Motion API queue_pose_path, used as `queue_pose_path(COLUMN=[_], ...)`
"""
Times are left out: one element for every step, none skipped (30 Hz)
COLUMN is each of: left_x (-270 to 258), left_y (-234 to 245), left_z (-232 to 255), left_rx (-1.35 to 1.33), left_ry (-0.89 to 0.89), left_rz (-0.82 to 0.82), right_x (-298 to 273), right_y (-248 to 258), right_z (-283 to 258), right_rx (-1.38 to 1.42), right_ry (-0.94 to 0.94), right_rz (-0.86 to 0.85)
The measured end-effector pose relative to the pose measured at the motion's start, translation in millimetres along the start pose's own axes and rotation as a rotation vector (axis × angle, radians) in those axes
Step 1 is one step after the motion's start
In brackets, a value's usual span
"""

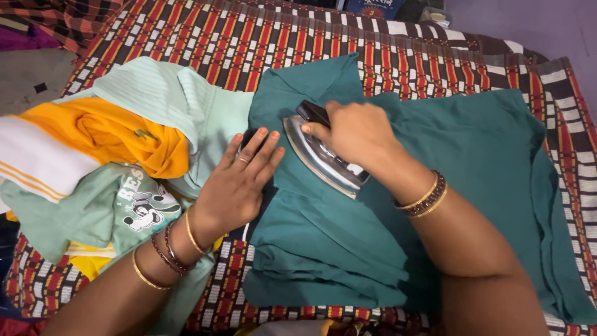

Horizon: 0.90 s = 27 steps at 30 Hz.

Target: The person irons a teal t-shirt laid out on a patterned surface. They use an electric iron to smooth the fabric, repeatedly moving it across the shirt's body and sleeves while holding the garment flat with their other hand.

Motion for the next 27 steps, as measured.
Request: queue_pose_path(left_x=[-1,-1,-3,-4,-5,-5,-6,-7,-7,-7,-7,-6,-6,-5,-5,-6,-5,-5,-5,-5,-4,-4,-4,-5,-5,-6,-6], left_y=[-5,-11,-16,-20,-23,-26,-26,-27,-27,-27,-27,-28,-28,-28,-28,-28,-27,-26,-26,-26,-27,-27,-26,-26,-26,-25,-25], left_z=[-3,-5,-7,-7,-6,-7,-7,-7,-7,-6,-7,-7,-7,-7,-7,-7,-7,-8,-10,-12,-13,-13,-14,-14,-14,-14,-14], left_rx=[-0.038,-0.076,-0.114,-0.072,-0.028,0.016,0.024,0.031,0.037,0.032,0.028,0.024,0.026,0.028,0.03,0.025,0.025,0.025,0.015,0.006,-0.006,-0.002,0.004,0.009,0.014,0.019,0.022], left_ry=[0.03,0.06,0.091,0.093,0.095,0.096,0.098,0.101,0.104,0.106,0.109,0.112,0.114,0.116,0.118,0.118,0.117,0.116,0.135,0.155,0.174,0.174,0.175,0.175,0.172,0.168,0.163], left_rz=[-0.043,-0.085,-0.13,-0.149,-0.171,-0.192,-0.196,-0.199,-0.202,-0.209,-0.214,-0.22,-0.22,-0.221,-0.224,-0.219,-0.215,-0.21,-0.221,-0.232,-0.243,-0.244,-0.244,-0.244,-0.244,-0.243,-0.243], right_x=[5,11,19,26,35,43,51,59,65,72,78,83,88,92,94,97,100,102,102,101,98,95,89,83,75,66,54], right_y=[1,1,0,-1,-2,-3,-3,-3,-3,-5,-7,-9,-7,-6,-5,-8,-10,-10,-10,-10,-9,-9,-8,-8,-8,-8,-9], right_z=[-1,-3,-6,-7,-9,-11,-14,-16,-19,-20,-21,-21,-24,-26,-29,-28,-28,-27,-28,-28,-27,-25,-22,-20,-16,-11,-6], right_rx=[-0.006,-0.011,-0.016,-0.019,-0.018,-0.018,-0.006,0.006,0.017,0.031,0.045,0.058,0.06,0.062,0.066,0.077,0.091,0.104,0.087,0.07,0.052,0.053,0.053,0.054,0.052,0.05,0.047], right_ry=[0.015,0.03,0.046,0.055,0.065,0.074,0.086,0.097,0.109,0.097,0.086,0.076,0.1,0.123,0.146,0.129,0.11,0.093,0.098,0.104,0.108,0.09,0.072,0.054,0.032,0.009,-0.016], right_rz=[0.018,0.036,0.053,0.063,0.074,0.085,0.108,0.132,0.153,0.15,0.147,0.145,0.185,0.225,0.264,0.246,0.234,0.221,0.214,0.208,0.2,0.171,0.144,0.117,0.083,0.05,0.015])
Point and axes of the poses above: each hand's wrist, its own x-axis towards the middle knuckle, its own y-axis out of the back of the hand, z = x × y, the point moved 7 cm from there along x, towards the middle knuckle, and after that the axes turned 2 degrees about y, right-handed, at the moved point
